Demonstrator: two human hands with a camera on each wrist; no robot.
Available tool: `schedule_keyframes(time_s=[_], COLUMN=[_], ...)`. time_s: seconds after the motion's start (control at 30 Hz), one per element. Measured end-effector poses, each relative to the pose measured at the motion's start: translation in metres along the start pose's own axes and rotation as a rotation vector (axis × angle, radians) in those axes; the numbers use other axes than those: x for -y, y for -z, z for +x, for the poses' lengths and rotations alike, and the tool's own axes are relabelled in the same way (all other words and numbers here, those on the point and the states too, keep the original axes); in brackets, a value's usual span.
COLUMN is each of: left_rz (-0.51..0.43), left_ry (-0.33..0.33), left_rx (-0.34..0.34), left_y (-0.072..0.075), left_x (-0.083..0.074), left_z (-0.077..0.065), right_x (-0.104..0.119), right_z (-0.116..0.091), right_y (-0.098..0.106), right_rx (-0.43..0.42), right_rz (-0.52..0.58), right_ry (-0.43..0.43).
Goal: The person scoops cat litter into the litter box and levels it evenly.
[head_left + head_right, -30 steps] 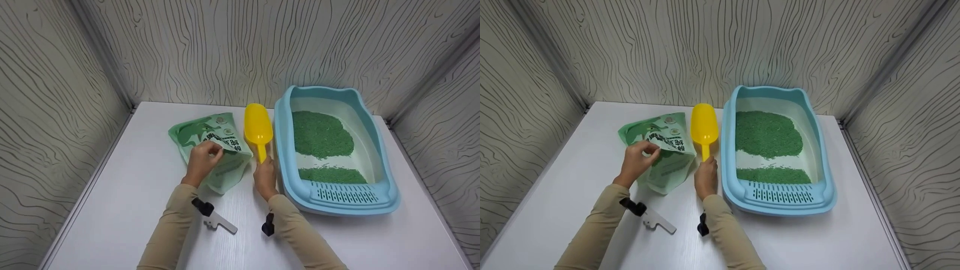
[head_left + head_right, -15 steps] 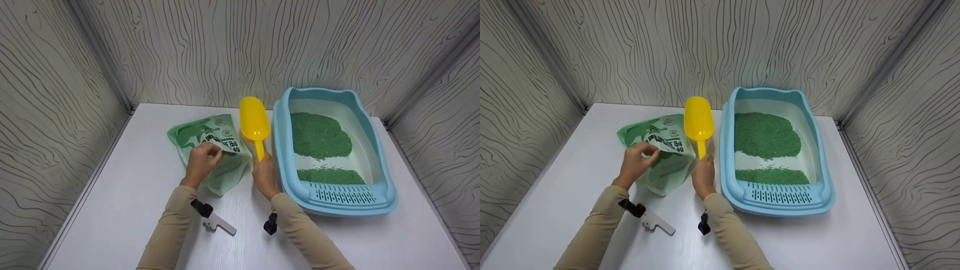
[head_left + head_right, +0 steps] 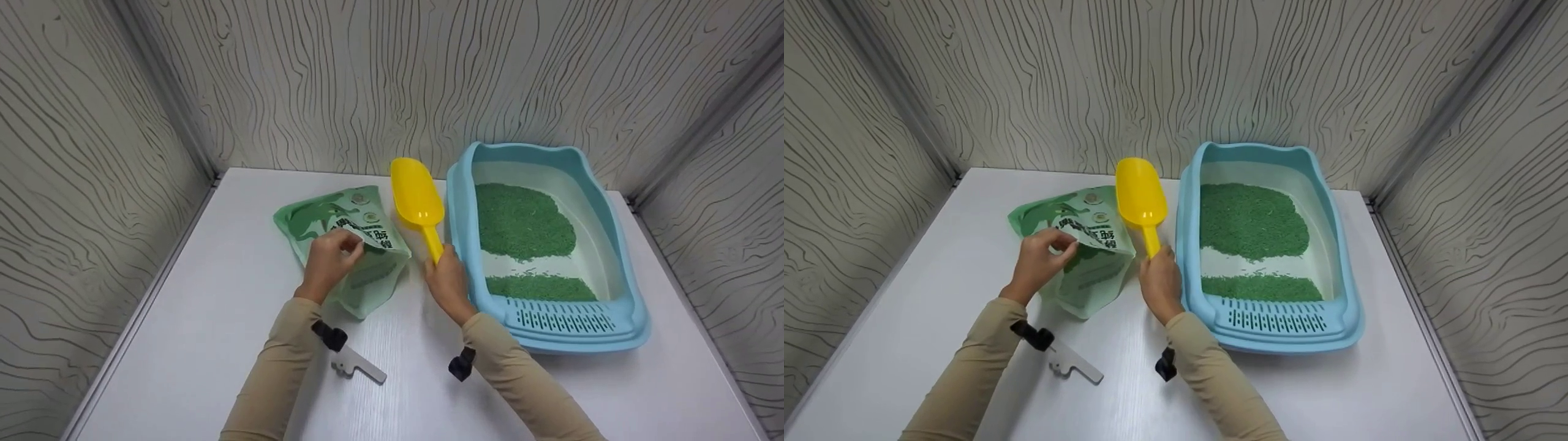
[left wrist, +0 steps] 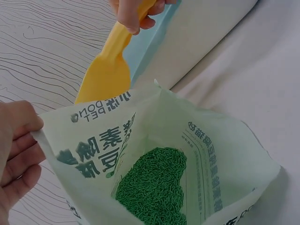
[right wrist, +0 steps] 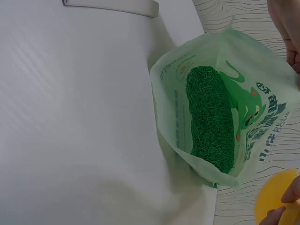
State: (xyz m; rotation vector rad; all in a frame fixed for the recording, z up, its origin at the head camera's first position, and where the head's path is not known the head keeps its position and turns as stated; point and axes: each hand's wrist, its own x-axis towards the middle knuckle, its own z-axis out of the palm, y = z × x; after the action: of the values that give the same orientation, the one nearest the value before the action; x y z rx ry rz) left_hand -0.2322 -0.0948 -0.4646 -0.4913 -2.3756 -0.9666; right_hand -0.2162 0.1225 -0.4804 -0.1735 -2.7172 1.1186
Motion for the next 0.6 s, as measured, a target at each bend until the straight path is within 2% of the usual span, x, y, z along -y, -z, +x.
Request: schedule_keyframes(time_s=[0.3,0.6], left_rz=[0.012,0.003], left_ry=[-0.004,-0.005], left_rx=[-0.005,0.000], left_y=[-0.002,0.000], left_x=[-0.001,0.000], left_z=[0.000,0.000], right_x=[0.008,0.013], right_z=[-0.008,-0.020], right_y=[0.021,0.035], right_rx=[-0.024,0.039], right_rz=[-0.023,-0.046], right_ry=[0.127,0.148])
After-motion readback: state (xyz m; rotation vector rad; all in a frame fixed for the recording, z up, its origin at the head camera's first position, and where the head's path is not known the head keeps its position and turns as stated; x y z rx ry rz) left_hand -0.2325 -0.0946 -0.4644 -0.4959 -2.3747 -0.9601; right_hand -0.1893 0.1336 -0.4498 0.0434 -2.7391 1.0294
